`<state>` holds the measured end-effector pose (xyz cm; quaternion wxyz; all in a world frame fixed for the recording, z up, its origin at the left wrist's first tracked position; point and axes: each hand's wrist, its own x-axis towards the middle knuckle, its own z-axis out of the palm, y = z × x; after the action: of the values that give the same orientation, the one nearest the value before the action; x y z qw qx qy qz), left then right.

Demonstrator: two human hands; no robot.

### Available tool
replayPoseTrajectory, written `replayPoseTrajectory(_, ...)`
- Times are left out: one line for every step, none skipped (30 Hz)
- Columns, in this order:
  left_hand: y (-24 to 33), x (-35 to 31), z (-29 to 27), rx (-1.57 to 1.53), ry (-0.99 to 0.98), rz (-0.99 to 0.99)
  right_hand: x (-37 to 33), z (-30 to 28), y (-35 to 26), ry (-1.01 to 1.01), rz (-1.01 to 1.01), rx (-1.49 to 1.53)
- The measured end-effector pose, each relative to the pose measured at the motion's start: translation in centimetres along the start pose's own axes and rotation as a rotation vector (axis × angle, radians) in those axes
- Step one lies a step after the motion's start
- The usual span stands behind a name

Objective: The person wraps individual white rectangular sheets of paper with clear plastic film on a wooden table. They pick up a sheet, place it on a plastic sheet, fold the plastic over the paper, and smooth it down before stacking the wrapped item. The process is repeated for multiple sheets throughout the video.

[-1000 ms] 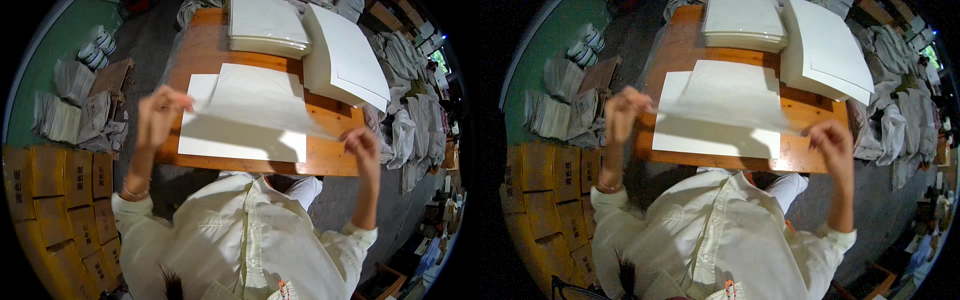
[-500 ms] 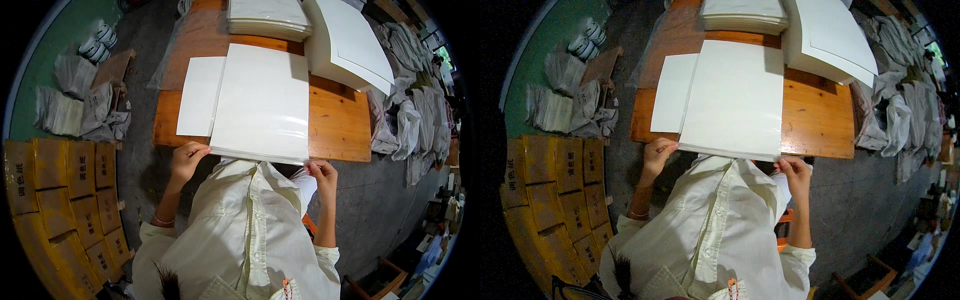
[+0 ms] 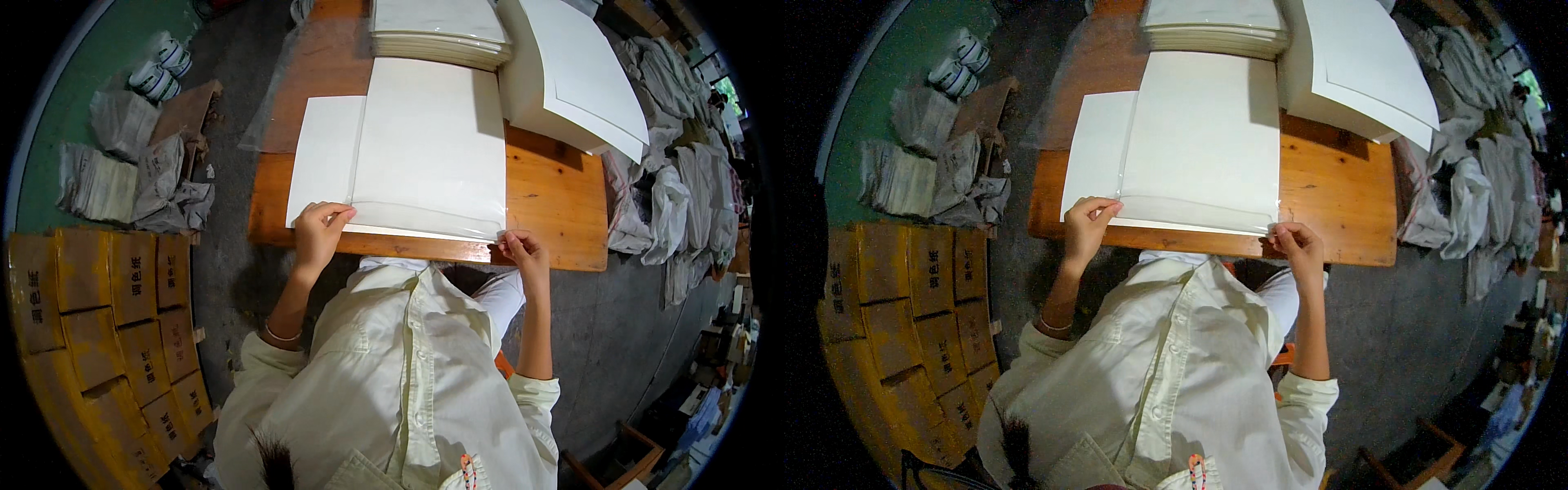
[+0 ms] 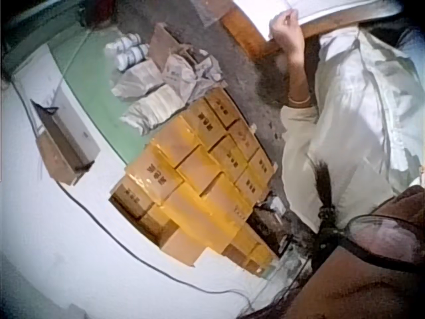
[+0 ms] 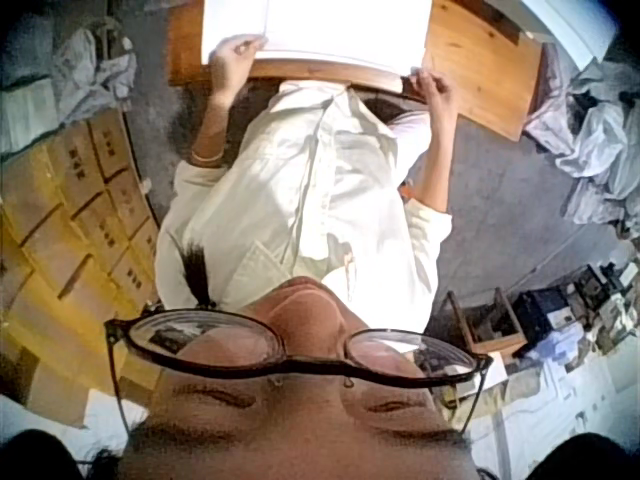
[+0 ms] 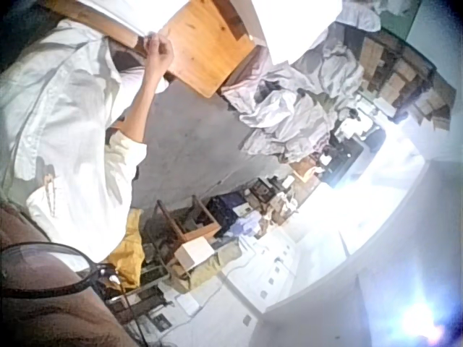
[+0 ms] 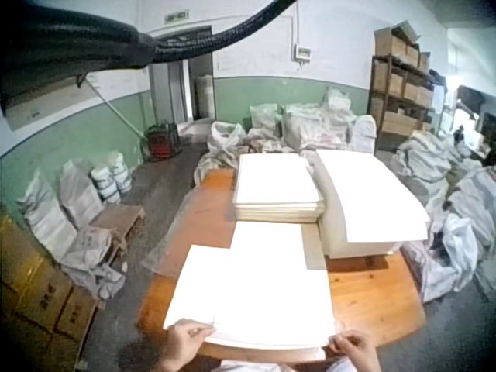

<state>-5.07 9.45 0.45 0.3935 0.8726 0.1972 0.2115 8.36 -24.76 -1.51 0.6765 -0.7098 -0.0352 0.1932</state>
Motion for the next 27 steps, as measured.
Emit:
replayPoseTrajectory(-0.5,0.1,0.4,0.027,0.023,0.045,0.2,-0.1,0.1,0.001,-0.001,-0.024)
replayPoseTrajectory(-0.6,0.3,0.6,0.058,0.045,0.086,0.4,0.1,0.1,0.027,-0.009,-0.077)
replayPoseTrajectory(-0.7,0.4,0.7,0.062,0.027,0.074,0.5,0.3,0.0,0.052,-0.018,-0.13)
replayPoseTrajectory(-0.6,0.5,0.8,0.066,0.008,0.062,0.7,0.5,-0.1,0.078,-0.027,-0.183)
replayPoseTrajectory(-0.7,0.6,0.9,0.068,-0.013,0.049,0.8,0.5,0.3,0.112,-0.062,-0.214)
replayPoseTrajectory(-0.9,0.8,1.1,0.096,-0.007,0.088,1.0,0.4,0.7,0.146,-0.098,-0.245)
replayPoseTrajectory(-1.1,0.9,1.2,0.123,-0.001,0.127,1.1,0.4,1.0,0.18,-0.133,-0.277)
replayPoseTrajectory(-1.4,1.0,1.2,0.152,0.006,0.165,1.1,0.7,0.8,0.199,-0.129,-0.299)
replayPoseTrajectory(-1.8,0.9,1.3,0.13,0.039,0.175,1.0,1.0,0.3,0.218,-0.124,-0.321)
replayPoseTrajectory(-2.2,0.6,1.5,0.107,0.072,0.185,1.0,1.2,-0.1,0.238,-0.119,-0.343)
replayPoseTrajectory(-2.3,0.5,1.7,0.081,0.106,0.198,0.9,1.3,-0.3,0.248,-0.123,-0.355)
replayPoseTrajectory(-2.4,0.4,1.7,0.087,0.118,0.192,0.8,1.3,-0.4,0.259,-0.126,-0.366)
replayPoseTrajectory(-2.3,0.2,1.8,0.093,0.13,0.185,0.7,1.4,-0.5,0.27,-0.129,-0.378)
replayPoseTrajectory(-2.2,0.1,1.8,0.099,0.142,0.18,0.6,1.7,-0.9,0.284,-0.133,-0.385)
replayPoseTrajectory(-2.0,0.1,1.8,0.134,0.147,0.179,0.5,2.1,-1.3,0.298,-0.136,-0.393)
replayPoseTrajectory(-1.8,0.1,1.8,0.169,0.153,0.178,0.4,2.3,-1.5,0.312,-0.138,-0.401)
replayPoseTrajectory(-1.5,0.2,1.7,0.203,0.159,0.179,0.4,2.3,-1.4,0.323,-0.14,-0.423)
replayPoseTrajectory(-1.2,0.2,1.7,0.229,0.157,0.182,0.4,2.3,-1.3,0.334,-0.142,-0.445)
replayPoseTrajectory(-0.9,0.2,1.7,0.255,0.155,0.185,0.4,2.4,-1.3,0.346,-0.144,-0.468)
replayPoseTrajectory(-0.7,0.1,1.6,0.283,0.154,0.186,0.4,2.5,-1.2,0.36,-0.153,-0.477)
replayPoseTrajectory(-0.5,0.0,1.5,0.296,0.133,0.157,0.4,2.6,-1.1,0.374,-0.162,-0.487)
replayPoseTrajectory(-0.4,-0.1,1.4,0.309,0.112,0.128,0.3,2.7,-1.1,0.388,-0.17,-0.496)
replayPoseTrajectory(-0.3,-0.1,1.4,0.322,0.093,0.1,0.3,2.8,-1.1,0.396,-0.161,-0.513)
replayPoseTrajectory(-0.3,-0.2,1.4,0.338,0.108,0.125,0.4,2.9,-1.1,0.404,-0.152,-0.529)
replayPoseTrajectory(-0.4,-0.1,1.5,0.353,0.124,0.149,0.4,3.0,-1.2,0.413,-0.142,-0.545)
replayPoseTrajectory(-0.4,-0.1,1.5,0.367,0.136,0.176,0.4,3.0,-1.3,0.409,-0.122,-0.523)
replayPoseTrajectory(-0.3,-0.1,1.5,0.373,0.131,0.171,0.4,3.0,-1.4,0.405,-0.102,-0.5)
